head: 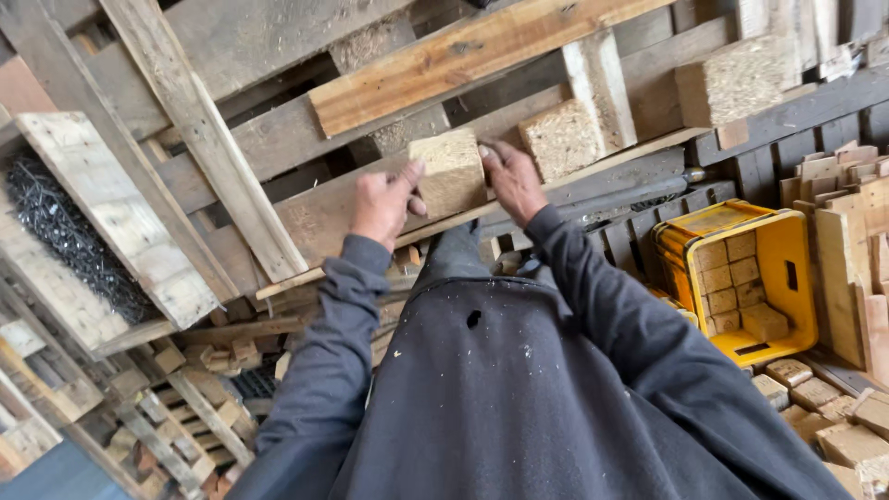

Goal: The person assembles wooden pallets by placing small wooden blocks and planks, then hammering nails to secure them. They repeatedly pick up blocks and planks, position them on the pallet frame, and drive nails with a hammer.

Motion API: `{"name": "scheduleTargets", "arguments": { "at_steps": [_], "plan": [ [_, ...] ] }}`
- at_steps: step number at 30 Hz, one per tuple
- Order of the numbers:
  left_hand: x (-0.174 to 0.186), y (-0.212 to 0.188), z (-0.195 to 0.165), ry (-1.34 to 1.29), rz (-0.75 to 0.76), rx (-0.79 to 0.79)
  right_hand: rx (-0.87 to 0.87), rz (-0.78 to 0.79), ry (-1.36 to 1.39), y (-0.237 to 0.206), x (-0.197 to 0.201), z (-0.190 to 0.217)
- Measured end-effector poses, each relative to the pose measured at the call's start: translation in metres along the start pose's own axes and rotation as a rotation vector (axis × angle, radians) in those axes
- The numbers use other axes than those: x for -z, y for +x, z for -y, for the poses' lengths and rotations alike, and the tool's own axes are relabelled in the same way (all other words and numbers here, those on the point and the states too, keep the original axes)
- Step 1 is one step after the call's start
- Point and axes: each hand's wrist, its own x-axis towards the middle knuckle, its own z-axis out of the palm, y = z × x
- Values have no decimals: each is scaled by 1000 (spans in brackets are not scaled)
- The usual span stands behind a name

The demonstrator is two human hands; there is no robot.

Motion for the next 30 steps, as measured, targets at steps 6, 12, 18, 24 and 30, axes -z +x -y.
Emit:
{"name": "scheduleTargets", "arguments": {
  "at_steps": [6,12,18,24,30],
  "plan": [
    [-11,-2,39,-107,-75,-189,132,-50,82,-13,-19,-10],
    [-9,-12,59,-148,13,-274,-3,-37,101,-18,-32,13],
    [-44,-32,28,659,107,-472,-382,-141,657,-15,-20,21],
    [-70,-38,9,922,171,-549,-329,-86,904,-15,-7,-17],
    [-31,-36,27,917,218,-523,-356,-109,636,-24,-5,-28]
  ]
}}
